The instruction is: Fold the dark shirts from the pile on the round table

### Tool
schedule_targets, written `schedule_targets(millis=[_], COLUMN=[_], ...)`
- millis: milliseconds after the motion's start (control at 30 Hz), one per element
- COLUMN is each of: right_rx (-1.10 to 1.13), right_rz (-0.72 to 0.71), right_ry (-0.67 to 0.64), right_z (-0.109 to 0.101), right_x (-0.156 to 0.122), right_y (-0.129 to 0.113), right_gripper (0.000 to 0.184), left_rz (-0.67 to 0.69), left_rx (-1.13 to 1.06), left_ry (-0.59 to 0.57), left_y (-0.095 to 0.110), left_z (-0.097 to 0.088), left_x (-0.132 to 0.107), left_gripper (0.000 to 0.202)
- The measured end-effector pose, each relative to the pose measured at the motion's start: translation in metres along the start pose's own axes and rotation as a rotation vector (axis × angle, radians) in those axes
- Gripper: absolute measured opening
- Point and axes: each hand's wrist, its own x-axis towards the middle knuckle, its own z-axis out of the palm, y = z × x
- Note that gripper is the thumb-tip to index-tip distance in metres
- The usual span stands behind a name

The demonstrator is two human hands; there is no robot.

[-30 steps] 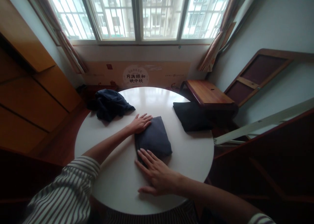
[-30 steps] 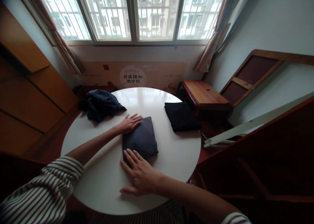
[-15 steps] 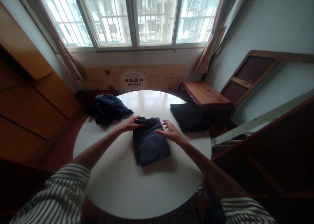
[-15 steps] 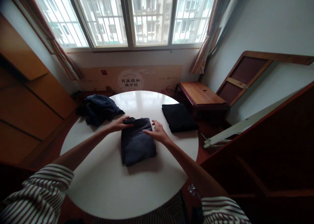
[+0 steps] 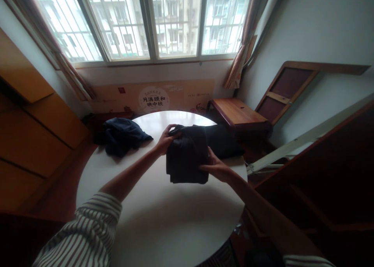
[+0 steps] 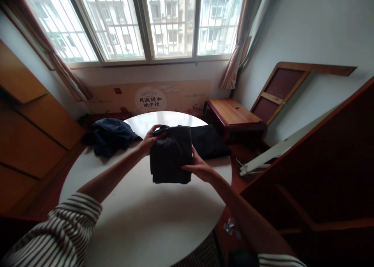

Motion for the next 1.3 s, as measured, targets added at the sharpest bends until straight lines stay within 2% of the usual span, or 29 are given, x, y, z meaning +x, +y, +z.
schedule_targets(millis=[133,233,300,367,467,633,733,800,867,933,967,1000,1067,1133,1233,1300], right_rx=[-0.092,-0.218,-0.317,-0.386,-0.455,-0.643,-0.794,-0.975,-1.199,-1.361,-1.394,-1.397,-1.435,-1.48,-1.545,-1.584], right_rz=[-0.038,0.024,0.071,0.077,0.062,0.071,0.095,0.082,0.048,0.04,0.06,0.094,0.184,0.265,0.345,0.378], right_ry=[0.304,0.465,0.548,0.603,0.638,0.67,0.685,0.678,0.6,0.448,0.371,0.313,0.229,0.197,0.2,0.229], right_z=[-0.054,-0.098,-0.119,-0.13,-0.136,-0.143,-0.146,-0.145,-0.139,-0.132,-0.128,-0.125,-0.12,-0.116,-0.11,-0.101], right_x=[0.011,0.023,0.028,0.028,0.025,0.02,0.018,0.023,0.036,0.058,0.071,0.084,0.106,0.122,0.139,0.147], right_y=[-0.042,-0.062,-0.063,-0.056,-0.044,-0.045,-0.056,-0.065,-0.071,-0.073,-0.071,-0.068,-0.06,-0.051,-0.045,-0.045], right_gripper=[0.059,0.053,0.05,0.048,0.047,0.048,0.041,0.038,0.04,0.044,0.045,0.046,0.048,0.053,0.059,0.061], left_rz=[0.027,-0.019,-0.051,-0.062,-0.064,-0.038,0.05,0.164,0.332,0.487,0.534,0.558,0.589,0.643,0.733,0.759], left_rx=[-0.095,-0.044,0.021,0.062,0.107,0.229,0.319,0.4,0.577,0.82,0.936,1.027,1.164,1.232,1.258,1.264], left_ry=[0.085,0.145,0.178,0.191,0.177,0.189,0.221,0.143,-0.088,-0.363,-0.458,-0.504,-0.509,-0.474,-0.48,-0.55], left_y=[-0.024,-0.049,-0.066,-0.08,-0.096,-0.098,-0.087,-0.081,-0.079,-0.083,-0.087,-0.091,-0.1,-0.107,-0.11,-0.105], left_z=[0.042,0.069,0.084,0.095,0.104,0.105,0.109,0.118,0.131,0.145,0.151,0.156,0.163,0.168,0.17,0.167], left_x=[0.054,0.094,0.113,0.127,0.138,0.143,0.131,0.115,0.092,0.066,0.054,0.042,0.021,0.003,-0.022,-0.039], left_gripper=[0.05,0.05,0.05,0.049,0.046,0.047,0.036,0.024,0.024,0.037,0.046,0.054,0.063,0.063,0.062,0.062])
